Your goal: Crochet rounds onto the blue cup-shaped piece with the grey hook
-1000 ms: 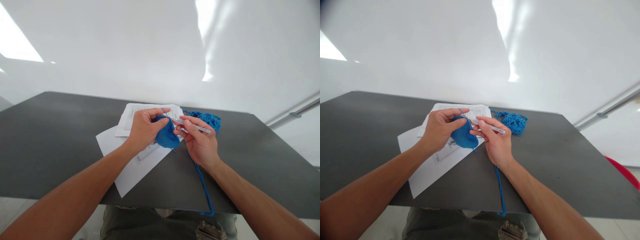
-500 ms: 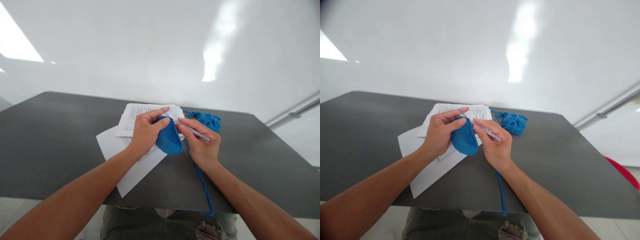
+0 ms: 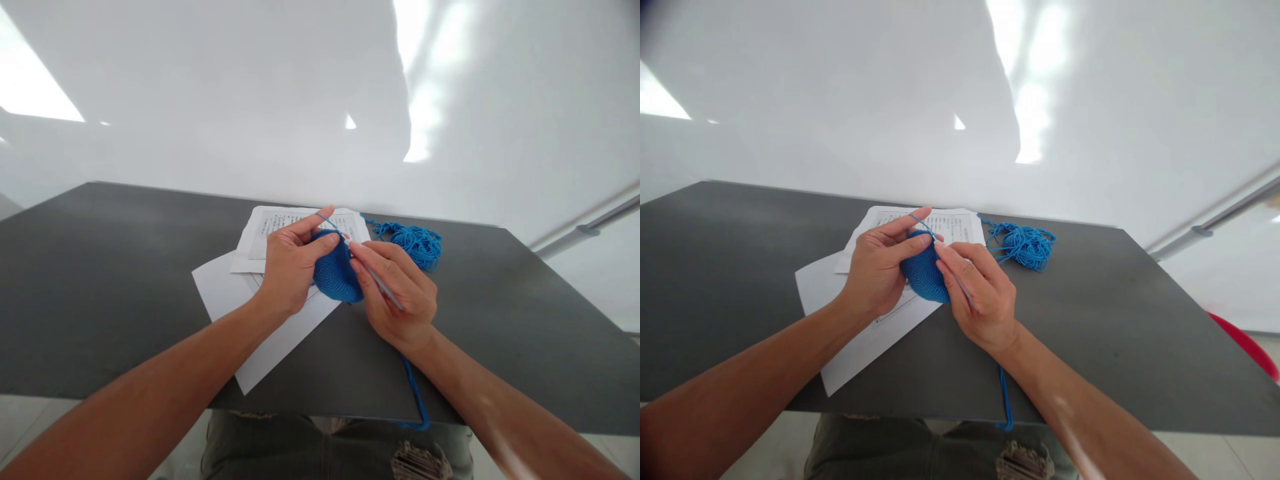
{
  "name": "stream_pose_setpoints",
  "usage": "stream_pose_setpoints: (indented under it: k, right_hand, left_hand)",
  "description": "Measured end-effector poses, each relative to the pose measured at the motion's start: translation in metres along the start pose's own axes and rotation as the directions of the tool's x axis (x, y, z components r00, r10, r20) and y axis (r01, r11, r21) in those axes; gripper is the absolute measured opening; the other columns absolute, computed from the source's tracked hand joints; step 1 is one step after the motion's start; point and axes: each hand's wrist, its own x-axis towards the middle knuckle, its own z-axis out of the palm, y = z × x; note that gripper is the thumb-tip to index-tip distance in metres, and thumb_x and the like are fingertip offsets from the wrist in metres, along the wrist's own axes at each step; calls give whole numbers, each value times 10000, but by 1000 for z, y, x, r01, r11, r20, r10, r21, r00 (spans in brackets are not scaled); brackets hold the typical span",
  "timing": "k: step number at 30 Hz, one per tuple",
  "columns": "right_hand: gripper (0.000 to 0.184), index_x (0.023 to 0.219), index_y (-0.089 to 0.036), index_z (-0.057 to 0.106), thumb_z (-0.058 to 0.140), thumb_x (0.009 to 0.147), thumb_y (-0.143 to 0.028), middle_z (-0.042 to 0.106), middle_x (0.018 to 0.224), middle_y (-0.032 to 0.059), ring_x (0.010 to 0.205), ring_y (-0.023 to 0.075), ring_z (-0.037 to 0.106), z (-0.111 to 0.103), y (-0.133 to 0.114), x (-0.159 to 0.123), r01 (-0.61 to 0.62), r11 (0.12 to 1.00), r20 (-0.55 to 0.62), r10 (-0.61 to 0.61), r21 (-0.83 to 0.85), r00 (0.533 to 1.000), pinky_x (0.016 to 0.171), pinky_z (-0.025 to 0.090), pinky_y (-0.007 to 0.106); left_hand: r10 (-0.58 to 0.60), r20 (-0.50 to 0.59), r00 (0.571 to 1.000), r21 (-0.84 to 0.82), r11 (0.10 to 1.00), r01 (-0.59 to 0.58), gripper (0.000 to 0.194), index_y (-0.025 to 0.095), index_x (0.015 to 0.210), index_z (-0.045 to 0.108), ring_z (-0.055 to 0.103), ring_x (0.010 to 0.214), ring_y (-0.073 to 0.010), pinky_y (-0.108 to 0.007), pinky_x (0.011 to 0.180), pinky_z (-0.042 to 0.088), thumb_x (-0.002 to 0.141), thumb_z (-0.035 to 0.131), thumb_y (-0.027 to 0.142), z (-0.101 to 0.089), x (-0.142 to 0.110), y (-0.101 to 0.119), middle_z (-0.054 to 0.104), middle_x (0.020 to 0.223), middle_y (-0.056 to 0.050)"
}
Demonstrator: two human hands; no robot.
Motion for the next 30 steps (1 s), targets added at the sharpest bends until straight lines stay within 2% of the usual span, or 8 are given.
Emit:
stream_pose_setpoints:
  k: [2, 5, 11, 14, 18, 22, 30]
  right_hand:
    - [334, 1268, -159, 753, 673, 967, -37, 770, 1078, 126, 972, 172, 758, -2, -1, 1, 45, 998, 19, -44, -38, 999, 866, 634, 297]
    - [413, 1353, -228, 727, 668, 976, -70, 774, 1122, 110, 989, 192, 767, -3, 0, 0, 71, 994, 31, -68, -81, 997, 867, 640, 319]
    - [520, 1435, -296, 682, 691, 960, -85, 792, 1151, 99, 992, 227, 768, -8, 6, 1, 107, 994, 36, -106, -31, 994, 858, 635, 385]
    - [502, 1414, -306, 702, 719, 955, -102, 802, 1155, 82, 990, 228, 768, -11, 10, 3, 60, 997, 36, -62, 44, 997, 863, 638, 399]
    - [512, 1355, -356, 744, 759, 924, -80, 816, 1158, 37, 1003, 218, 772, -14, 14, 6, -76, 980, 13, 75, 183, 997, 870, 649, 389]
    - [400, 1256, -346, 799, 760, 931, -115, 826, 1100, 28, 940, 219, 785, -19, 16, 8, -200, 943, 47, 194, 267, 980, 800, 668, 382]
    - [340, 1167, -326, 833, 774, 908, -114, 829, 991, 39, 870, 231, 763, -33, 26, 14, -192, 941, 101, 170, 277, 980, 750, 639, 401]
  left_hand:
    - [-36, 30, 999, -49, 998, 38, 491, 180, 1044, 853, 724, 819, -192, -341, 857, 565, 573, 979, 242, 0, 0, 3, 794, 795, -32]
    - [-77, 94, 993, -74, 994, 84, 388, 165, 954, 855, 720, 842, -188, -336, 887, 567, 601, 984, 261, 1, 0, 8, 798, 817, -54]
    - [-133, 172, 976, -41, 989, 142, 358, 173, 972, 858, 730, 862, -199, -349, 899, 567, 638, 969, 240, -3, 4, 13, 806, 861, -61]
    - [-169, 200, 965, -21, 984, 176, 382, 171, 984, 858, 723, 816, -183, -328, 843, 570, 623, 974, 218, -6, 7, 15, 804, 852, -54]
    - [-230, 226, 947, 16, 973, 232, 384, 167, 989, 859, 721, 793, -185, -308, 768, 572, 625, 974, 208, -10, 10, 18, 798, 819, -59]
    - [-272, 239, 932, 66, 962, 264, 348, 155, 982, 859, 722, 792, -194, -302, 722, 573, 653, 961, 205, -12, 11, 21, 794, 803, -75]
    - [-298, 235, 925, 138, 953, 271, 295, 131, 913, 860, 715, 758, -190, -297, 705, 556, 640, 956, 184, -14, 17, 27, 797, 801, -97]
